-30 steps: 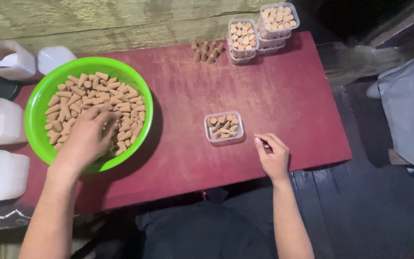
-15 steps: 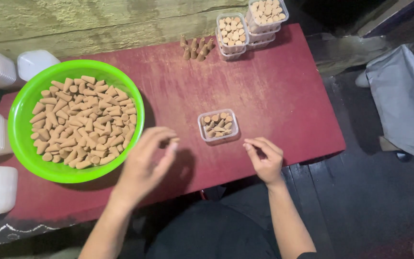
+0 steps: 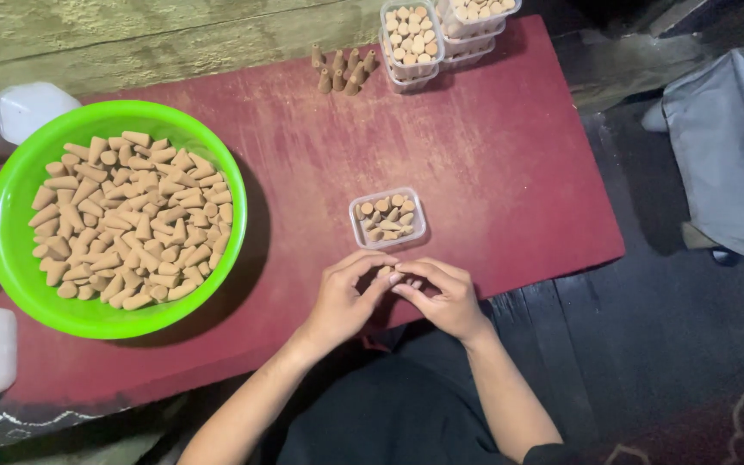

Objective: Packaging incense cones from a large bowl into small plastic containers.

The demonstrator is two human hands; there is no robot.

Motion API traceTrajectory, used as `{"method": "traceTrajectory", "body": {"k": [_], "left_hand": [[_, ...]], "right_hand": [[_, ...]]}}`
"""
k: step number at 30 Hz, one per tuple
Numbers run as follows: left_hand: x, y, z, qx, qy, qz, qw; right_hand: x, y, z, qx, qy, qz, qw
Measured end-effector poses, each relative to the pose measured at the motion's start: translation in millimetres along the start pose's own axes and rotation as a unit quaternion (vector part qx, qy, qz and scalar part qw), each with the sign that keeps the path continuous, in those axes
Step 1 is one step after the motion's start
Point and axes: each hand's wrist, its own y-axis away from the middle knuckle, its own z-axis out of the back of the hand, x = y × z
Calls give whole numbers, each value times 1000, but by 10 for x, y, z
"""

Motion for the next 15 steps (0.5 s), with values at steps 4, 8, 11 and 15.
{"method": "traceTrajectory", "body": {"k": [4, 8, 11, 15], "left_hand": [[-33, 6, 162, -35, -56, -1, 998], [274, 62, 262, -52, -182, -6, 982], [214, -5, 337, -56, -252, -38, 965], [162, -140, 337, -73, -328, -136, 932]], "right_hand": [[-69, -42, 50, -25, 22, -7, 999], [-205, -71, 217, -70, 56, -42, 995], [-302, -37, 268, -102, 59, -76, 990], [-374, -10, 223, -136, 51, -95, 985]]}}
